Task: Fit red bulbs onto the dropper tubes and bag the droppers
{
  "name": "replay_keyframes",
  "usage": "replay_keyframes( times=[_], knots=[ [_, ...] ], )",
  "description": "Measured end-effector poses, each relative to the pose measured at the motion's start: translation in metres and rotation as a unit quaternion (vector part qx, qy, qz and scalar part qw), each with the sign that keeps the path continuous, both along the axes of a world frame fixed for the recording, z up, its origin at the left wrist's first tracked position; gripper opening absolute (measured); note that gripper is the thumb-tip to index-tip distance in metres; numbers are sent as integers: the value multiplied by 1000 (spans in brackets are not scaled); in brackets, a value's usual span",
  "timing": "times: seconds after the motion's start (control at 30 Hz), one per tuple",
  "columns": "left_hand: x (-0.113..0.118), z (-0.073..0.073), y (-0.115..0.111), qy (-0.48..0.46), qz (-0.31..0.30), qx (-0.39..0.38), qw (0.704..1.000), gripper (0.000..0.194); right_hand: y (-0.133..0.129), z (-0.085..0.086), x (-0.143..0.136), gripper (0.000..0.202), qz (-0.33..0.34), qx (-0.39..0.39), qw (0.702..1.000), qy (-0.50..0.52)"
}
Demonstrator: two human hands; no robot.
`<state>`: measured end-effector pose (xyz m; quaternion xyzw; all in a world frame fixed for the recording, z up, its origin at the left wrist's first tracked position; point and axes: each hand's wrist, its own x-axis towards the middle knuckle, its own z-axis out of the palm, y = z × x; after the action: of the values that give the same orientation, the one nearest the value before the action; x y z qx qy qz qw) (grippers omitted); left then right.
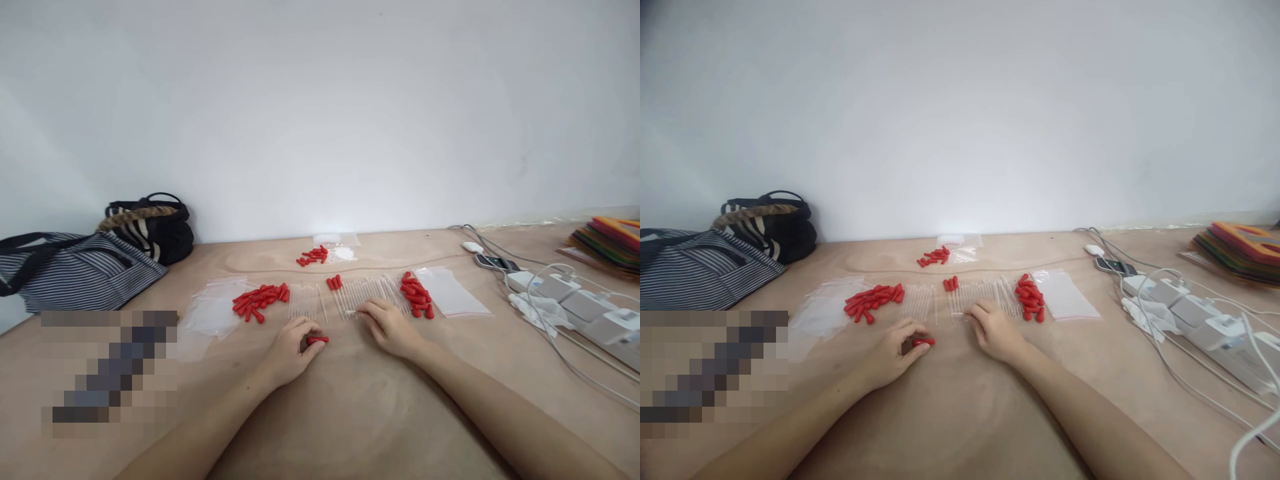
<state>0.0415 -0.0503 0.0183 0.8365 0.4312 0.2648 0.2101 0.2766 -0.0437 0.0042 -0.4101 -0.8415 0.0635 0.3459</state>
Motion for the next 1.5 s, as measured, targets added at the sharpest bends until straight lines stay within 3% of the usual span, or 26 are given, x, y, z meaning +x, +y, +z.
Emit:
replay_keyframes(
  times=[0.17,0.53,1.07,1.5],
  knots=[
    [3,-3,-1,-30,31,-19,999,9,-10,-6,-15,25,40,-13,999,-22],
    [12,-17,3,-182,19,-92,979,14,-17,-4,-31,21,-13,29,999,9],
    [16,-18,0,-252,49,-77,963,15,-26,-6,-41,16,5,-14,999,48],
    [14,-19,-1,-258,40,-84,962,18,-25,-5,-38,21,41,60,997,-7]
  ],
)
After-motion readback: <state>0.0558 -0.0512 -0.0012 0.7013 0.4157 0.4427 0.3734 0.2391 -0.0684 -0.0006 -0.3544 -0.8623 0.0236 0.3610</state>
